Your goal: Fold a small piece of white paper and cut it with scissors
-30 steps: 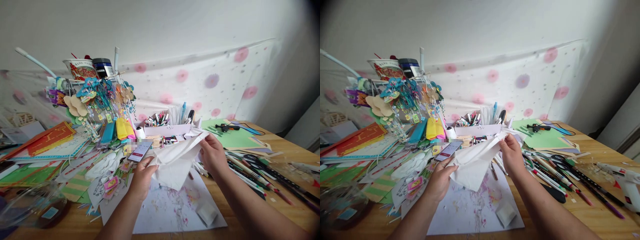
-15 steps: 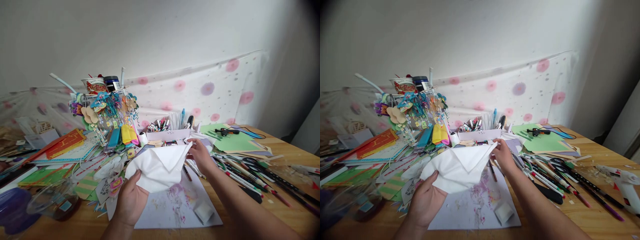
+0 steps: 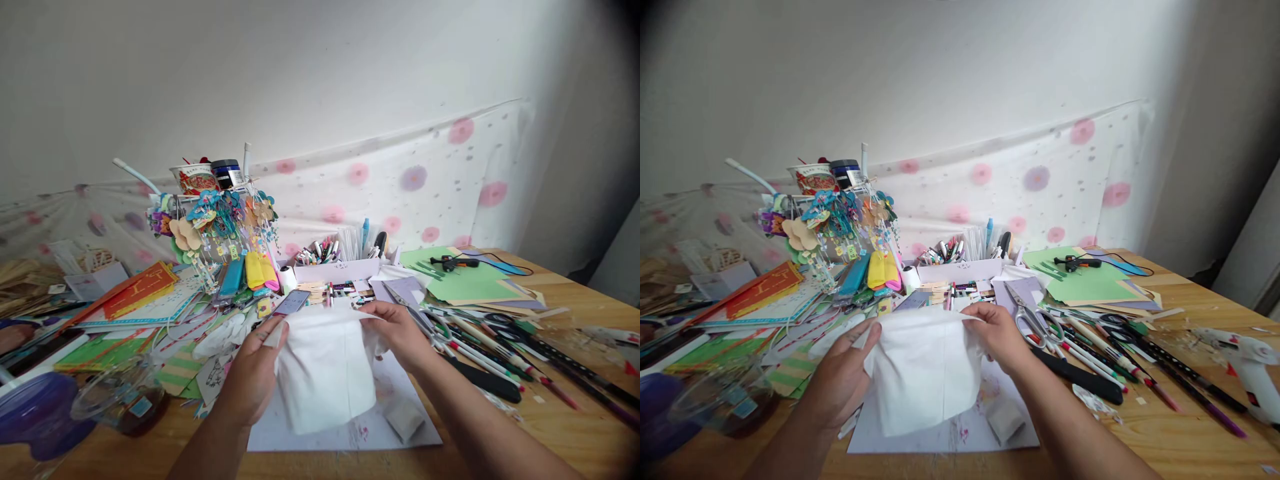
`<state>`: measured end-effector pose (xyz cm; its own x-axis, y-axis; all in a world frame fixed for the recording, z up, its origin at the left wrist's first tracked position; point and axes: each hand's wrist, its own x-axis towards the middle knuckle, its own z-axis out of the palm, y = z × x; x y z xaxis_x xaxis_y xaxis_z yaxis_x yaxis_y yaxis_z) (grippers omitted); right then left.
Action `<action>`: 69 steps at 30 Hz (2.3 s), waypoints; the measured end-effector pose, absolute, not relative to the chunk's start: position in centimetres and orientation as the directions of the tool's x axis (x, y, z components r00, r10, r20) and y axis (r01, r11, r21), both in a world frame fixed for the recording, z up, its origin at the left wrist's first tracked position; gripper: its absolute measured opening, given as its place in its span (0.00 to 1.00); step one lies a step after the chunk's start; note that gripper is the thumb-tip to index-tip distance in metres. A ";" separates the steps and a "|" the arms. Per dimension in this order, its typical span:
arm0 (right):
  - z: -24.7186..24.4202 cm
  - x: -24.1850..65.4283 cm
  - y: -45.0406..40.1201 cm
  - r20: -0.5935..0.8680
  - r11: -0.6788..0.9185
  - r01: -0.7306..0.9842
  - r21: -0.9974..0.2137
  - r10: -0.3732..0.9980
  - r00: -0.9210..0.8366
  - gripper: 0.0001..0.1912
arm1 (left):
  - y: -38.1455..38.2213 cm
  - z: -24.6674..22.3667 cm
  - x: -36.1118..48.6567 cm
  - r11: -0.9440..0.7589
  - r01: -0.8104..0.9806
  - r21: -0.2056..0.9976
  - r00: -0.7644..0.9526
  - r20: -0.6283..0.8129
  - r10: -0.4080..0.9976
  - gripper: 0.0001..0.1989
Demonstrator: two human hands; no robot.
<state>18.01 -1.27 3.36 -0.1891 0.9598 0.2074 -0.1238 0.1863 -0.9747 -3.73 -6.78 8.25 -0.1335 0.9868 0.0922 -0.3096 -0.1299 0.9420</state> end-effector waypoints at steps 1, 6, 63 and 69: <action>3.5 18.8 -1.0 0.183 0.155 -0.131 -0.979 0.954 -0.236 0.10 | -6.5 8.6 -4.3 -0.129 -0.251 0.959 -0.140 0.096 0.985 0.18; 5.4 21.0 -1.9 0.131 0.085 -0.100 -0.991 0.674 -0.727 0.17 | -5.7 11.4 -6.3 -0.130 0.045 0.991 0.022 0.129 0.991 0.11; 5.7 13.4 -5.9 0.830 0.823 0.536 -0.187 0.424 -0.361 0.32 | -5.3 10.1 -2.2 -0.405 -0.562 0.721 -0.325 0.257 0.910 0.21; 4.4 19.3 -3.1 0.799 0.802 0.524 -0.286 0.502 -0.332 0.38 | -5.8 10.9 -3.8 -0.348 -0.606 0.715 -0.315 0.186 0.931 0.20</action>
